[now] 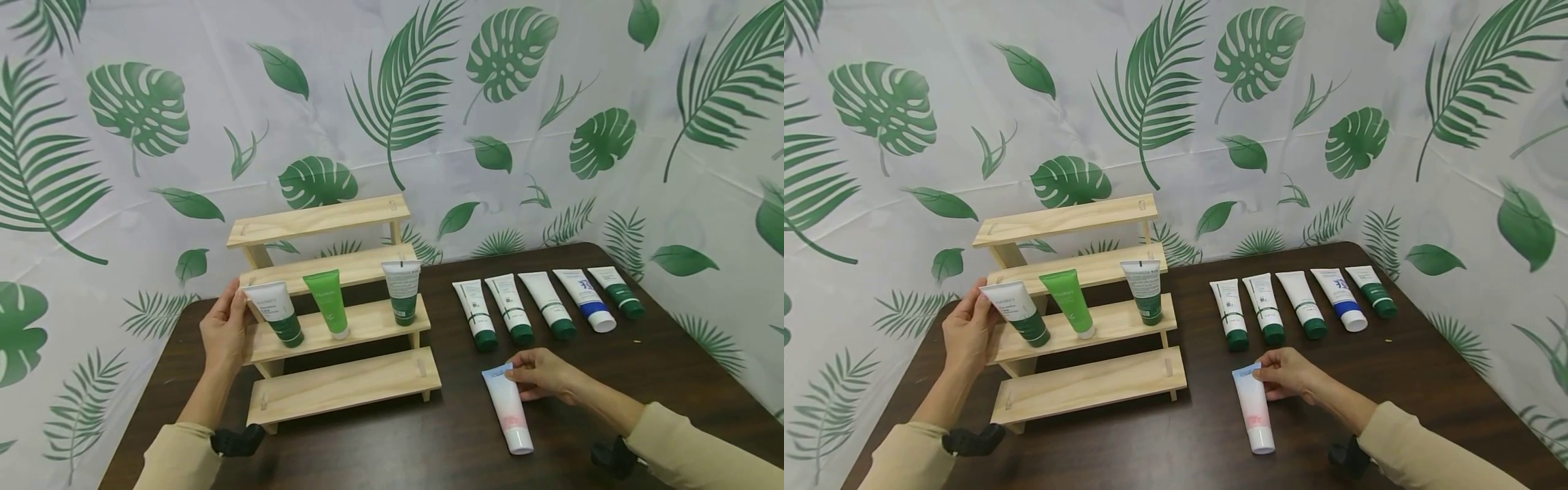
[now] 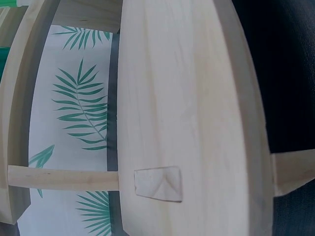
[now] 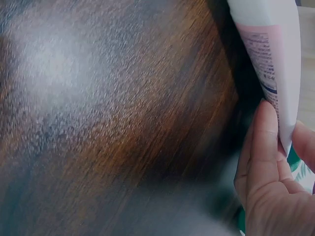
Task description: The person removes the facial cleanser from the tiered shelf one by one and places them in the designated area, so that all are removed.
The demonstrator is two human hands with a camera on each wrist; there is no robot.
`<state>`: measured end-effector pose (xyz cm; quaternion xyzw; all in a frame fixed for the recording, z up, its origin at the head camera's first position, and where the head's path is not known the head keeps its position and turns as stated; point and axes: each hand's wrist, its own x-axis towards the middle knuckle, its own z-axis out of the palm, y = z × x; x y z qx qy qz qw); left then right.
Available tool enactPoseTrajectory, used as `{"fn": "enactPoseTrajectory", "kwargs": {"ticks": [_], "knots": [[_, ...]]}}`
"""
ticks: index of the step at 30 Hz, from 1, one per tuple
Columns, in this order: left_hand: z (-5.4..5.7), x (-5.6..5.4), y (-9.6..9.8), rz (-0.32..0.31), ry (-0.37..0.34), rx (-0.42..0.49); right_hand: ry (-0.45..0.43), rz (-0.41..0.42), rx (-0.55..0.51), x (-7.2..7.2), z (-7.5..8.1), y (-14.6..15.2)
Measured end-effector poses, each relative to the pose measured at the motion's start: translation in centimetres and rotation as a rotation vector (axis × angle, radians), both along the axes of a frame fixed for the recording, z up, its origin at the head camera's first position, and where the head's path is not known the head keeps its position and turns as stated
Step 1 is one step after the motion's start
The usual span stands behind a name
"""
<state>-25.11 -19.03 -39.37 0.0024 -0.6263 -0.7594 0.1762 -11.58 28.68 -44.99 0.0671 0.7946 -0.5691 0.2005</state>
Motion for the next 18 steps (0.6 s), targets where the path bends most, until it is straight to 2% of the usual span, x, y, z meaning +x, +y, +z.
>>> {"fn": "enactPoseTrajectory", "kwargs": {"ticks": [9,18], "knots": [[-0.12,-0.13,-0.12,-0.003,-0.006,-0.016,-0.001,-0.009,0.052,-0.08,-0.18,0.12],[-0.09,-0.05,-0.08,0.000,-0.005,-0.004,0.022,0.007,0.053,0.09,-0.29,0.47]]}}
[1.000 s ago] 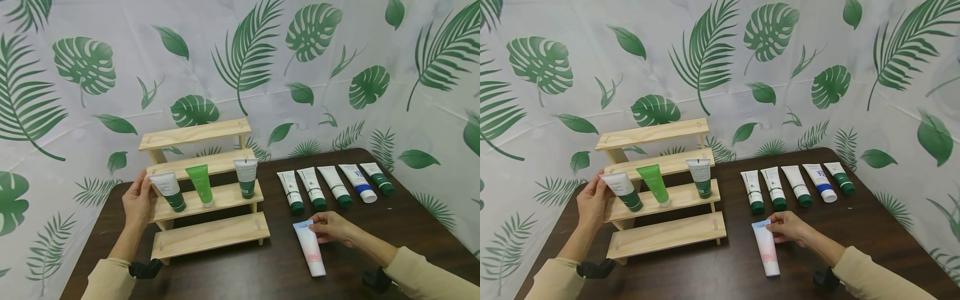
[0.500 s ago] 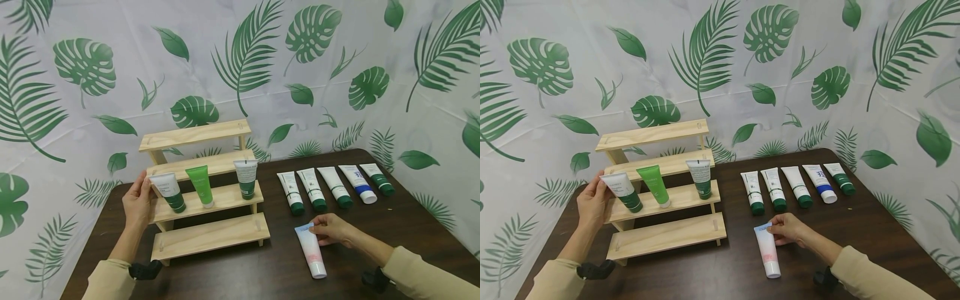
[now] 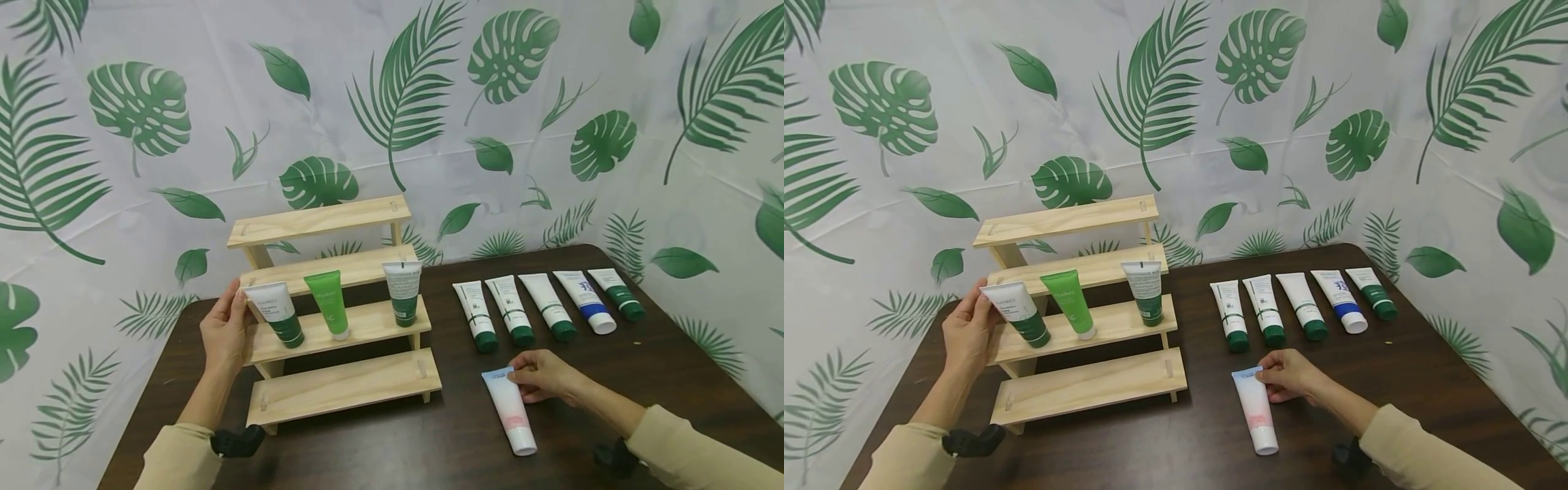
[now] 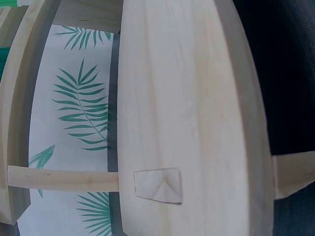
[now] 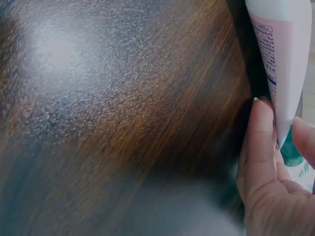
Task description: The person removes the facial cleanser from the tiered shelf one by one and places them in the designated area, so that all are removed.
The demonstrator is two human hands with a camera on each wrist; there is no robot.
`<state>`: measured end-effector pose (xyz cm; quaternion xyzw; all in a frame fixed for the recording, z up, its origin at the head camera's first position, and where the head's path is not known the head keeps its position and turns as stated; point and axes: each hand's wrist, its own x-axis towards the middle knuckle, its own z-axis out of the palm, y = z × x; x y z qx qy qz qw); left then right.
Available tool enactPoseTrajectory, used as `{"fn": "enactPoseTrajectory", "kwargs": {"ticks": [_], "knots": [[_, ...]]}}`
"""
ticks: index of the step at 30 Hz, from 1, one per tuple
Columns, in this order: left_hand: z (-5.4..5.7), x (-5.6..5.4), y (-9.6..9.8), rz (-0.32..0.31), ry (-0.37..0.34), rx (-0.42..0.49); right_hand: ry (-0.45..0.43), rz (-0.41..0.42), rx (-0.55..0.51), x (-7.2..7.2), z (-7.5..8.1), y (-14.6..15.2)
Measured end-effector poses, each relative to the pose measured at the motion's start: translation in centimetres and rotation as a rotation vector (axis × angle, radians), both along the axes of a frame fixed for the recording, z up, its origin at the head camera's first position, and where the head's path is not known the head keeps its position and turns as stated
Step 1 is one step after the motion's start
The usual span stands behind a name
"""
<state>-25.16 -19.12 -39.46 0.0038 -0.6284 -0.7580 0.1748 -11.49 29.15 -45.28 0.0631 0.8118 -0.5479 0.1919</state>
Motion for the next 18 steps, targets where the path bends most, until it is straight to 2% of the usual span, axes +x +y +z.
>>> {"fn": "enactPoseTrajectory", "kwargs": {"ticks": [4,10,14,18], "knots": [[-0.1,-0.1,0.0,0.004,0.007,0.003,0.023,0.003,0.019,0.1,0.2,0.2],[0.0,-0.1,0.1,0.009,0.007,0.006,0.108,0.012,0.118,0.1,1.0,0.4],[0.1,0.0,0.1,0.006,0.005,0.009,0.200,0.020,0.123,-0.4,2.4,0.1],[0.0,0.0,0.1,0.005,-0.001,0.010,0.298,0.026,0.076,-1.4,4.5,-0.9]]}}
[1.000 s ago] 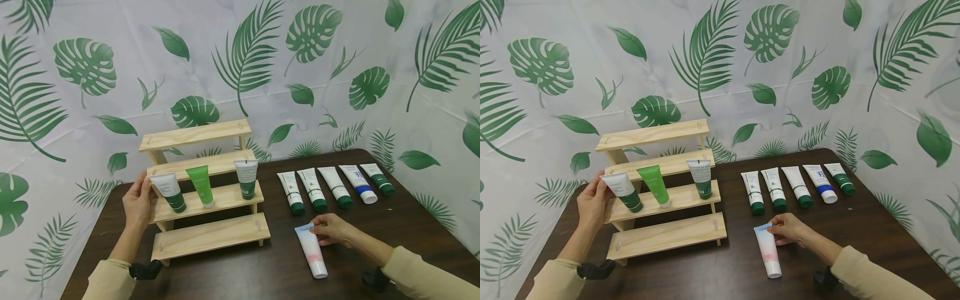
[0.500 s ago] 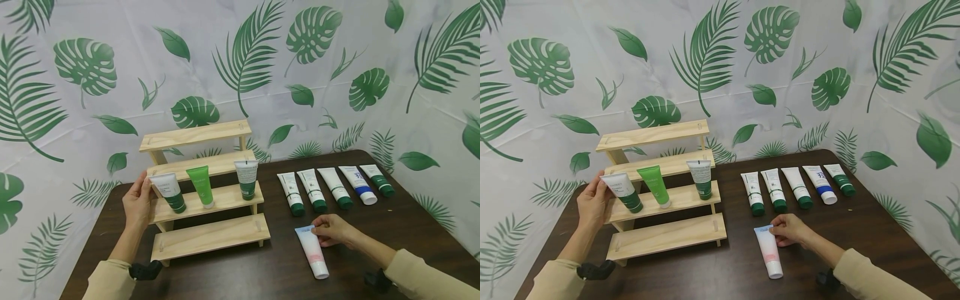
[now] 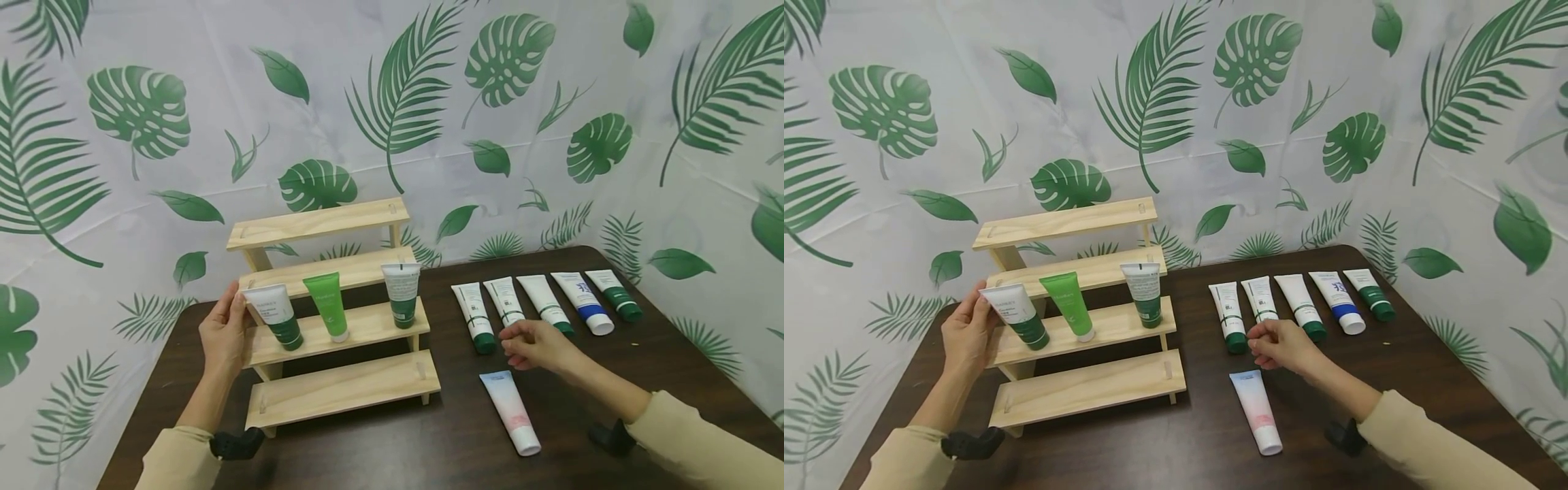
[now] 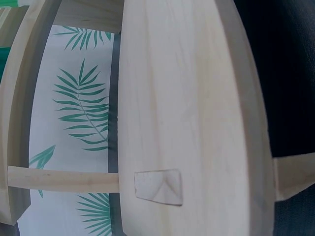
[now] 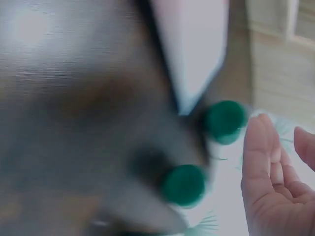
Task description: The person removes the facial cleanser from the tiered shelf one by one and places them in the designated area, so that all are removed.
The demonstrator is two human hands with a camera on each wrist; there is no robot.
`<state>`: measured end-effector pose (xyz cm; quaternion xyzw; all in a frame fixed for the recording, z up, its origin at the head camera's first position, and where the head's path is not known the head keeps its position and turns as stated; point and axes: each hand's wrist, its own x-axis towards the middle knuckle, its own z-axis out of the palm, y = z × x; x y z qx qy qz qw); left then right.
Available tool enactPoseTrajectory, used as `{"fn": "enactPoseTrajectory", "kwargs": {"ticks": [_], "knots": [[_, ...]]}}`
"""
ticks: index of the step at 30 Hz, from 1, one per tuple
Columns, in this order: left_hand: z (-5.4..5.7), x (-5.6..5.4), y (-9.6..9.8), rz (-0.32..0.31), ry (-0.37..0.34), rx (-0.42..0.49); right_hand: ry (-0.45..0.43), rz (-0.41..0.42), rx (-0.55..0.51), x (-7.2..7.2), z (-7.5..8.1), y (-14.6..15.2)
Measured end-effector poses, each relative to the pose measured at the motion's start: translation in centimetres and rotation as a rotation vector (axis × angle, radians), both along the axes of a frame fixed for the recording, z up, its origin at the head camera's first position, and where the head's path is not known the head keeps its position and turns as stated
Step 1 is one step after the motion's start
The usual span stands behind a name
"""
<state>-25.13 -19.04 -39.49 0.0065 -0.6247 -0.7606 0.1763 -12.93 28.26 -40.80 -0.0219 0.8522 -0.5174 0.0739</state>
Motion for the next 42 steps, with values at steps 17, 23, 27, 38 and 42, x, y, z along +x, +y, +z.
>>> {"fn": "enactPoseTrajectory", "kwargs": {"ticks": [17,23,27,38,42], "knots": [[-0.1,-0.1,0.1,0.000,0.037,0.026,0.428,-0.081,-0.213,-4.0,6.1,-8.1],[0.0,-0.1,0.0,0.001,0.032,0.034,0.510,-0.065,-0.197,-4.9,6.9,-10.5],[0.0,-0.2,0.0,-0.008,0.026,0.027,0.528,-0.042,-0.221,-5.3,7.1,-11.4],[-0.2,-0.4,-0.2,-0.008,0.029,0.028,0.538,-0.002,-0.255,-6.1,6.9,-12.6],[-0.1,-0.3,-0.2,-0.014,0.029,0.012,0.542,-0.001,-0.248,-6.1,7.0,-12.9]]}}
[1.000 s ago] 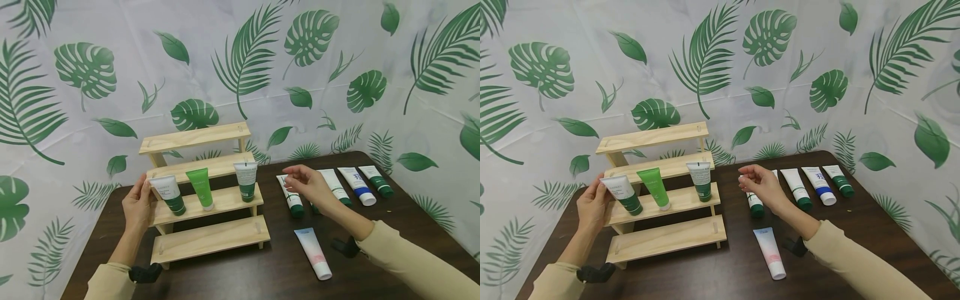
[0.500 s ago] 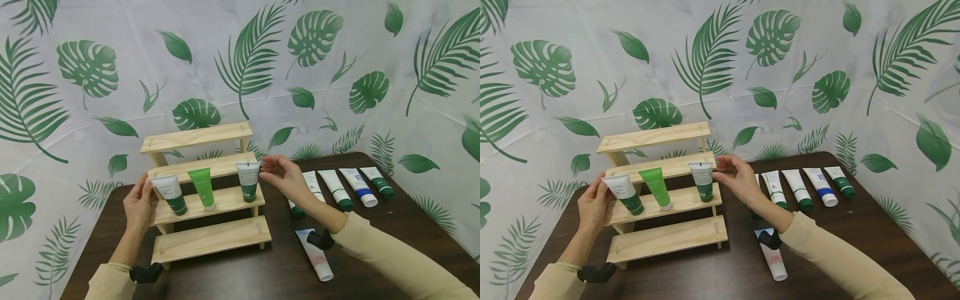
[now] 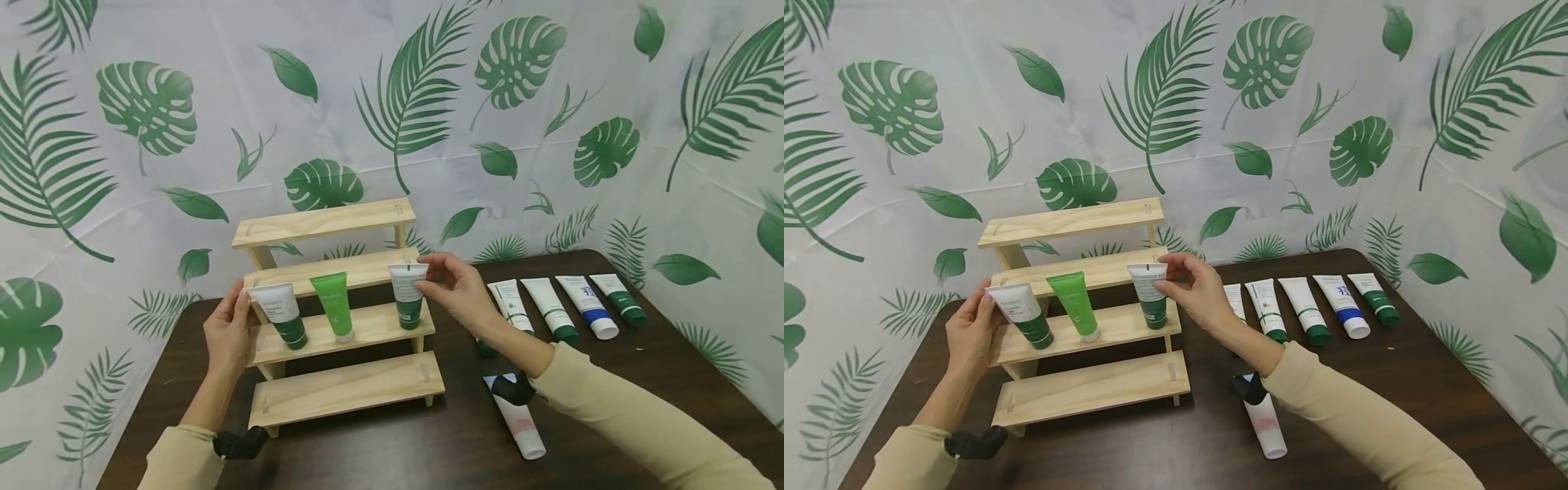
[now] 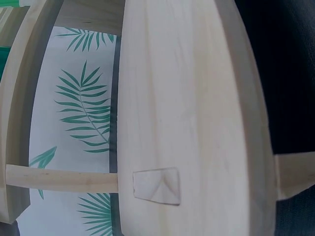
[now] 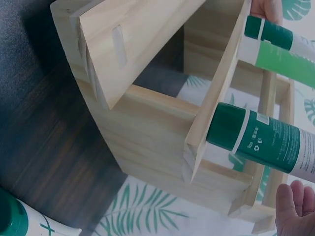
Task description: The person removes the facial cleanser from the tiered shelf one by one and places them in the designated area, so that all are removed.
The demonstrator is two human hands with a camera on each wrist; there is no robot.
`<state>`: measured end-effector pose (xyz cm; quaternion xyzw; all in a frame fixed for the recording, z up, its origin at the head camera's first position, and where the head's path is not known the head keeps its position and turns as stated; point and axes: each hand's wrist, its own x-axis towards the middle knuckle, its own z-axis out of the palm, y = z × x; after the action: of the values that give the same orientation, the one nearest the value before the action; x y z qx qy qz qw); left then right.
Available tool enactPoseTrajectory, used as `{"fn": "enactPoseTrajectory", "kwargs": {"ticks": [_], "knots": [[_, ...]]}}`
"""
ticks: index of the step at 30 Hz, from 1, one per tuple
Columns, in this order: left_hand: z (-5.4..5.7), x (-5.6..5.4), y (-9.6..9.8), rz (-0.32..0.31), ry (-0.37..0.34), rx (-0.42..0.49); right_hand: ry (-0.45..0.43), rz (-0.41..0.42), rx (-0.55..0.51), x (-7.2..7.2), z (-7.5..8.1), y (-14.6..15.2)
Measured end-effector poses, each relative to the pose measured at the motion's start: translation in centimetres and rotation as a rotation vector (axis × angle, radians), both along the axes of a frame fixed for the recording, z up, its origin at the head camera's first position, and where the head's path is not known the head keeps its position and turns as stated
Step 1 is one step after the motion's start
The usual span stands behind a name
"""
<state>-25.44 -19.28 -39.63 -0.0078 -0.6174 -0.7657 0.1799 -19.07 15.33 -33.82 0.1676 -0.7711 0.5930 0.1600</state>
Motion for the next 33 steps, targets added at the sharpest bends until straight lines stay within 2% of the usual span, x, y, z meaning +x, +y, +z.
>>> {"fn": "enactPoseTrajectory", "kwargs": {"ticks": [21,33], "knots": [[0.1,0.0,0.1,0.002,-0.011,0.023,0.011,-0.030,0.007,0.3,0.0,-0.1],[0.1,0.2,0.1,0.002,-0.007,-0.002,-0.040,-0.124,0.009,1.8,0.5,3.4]]}}
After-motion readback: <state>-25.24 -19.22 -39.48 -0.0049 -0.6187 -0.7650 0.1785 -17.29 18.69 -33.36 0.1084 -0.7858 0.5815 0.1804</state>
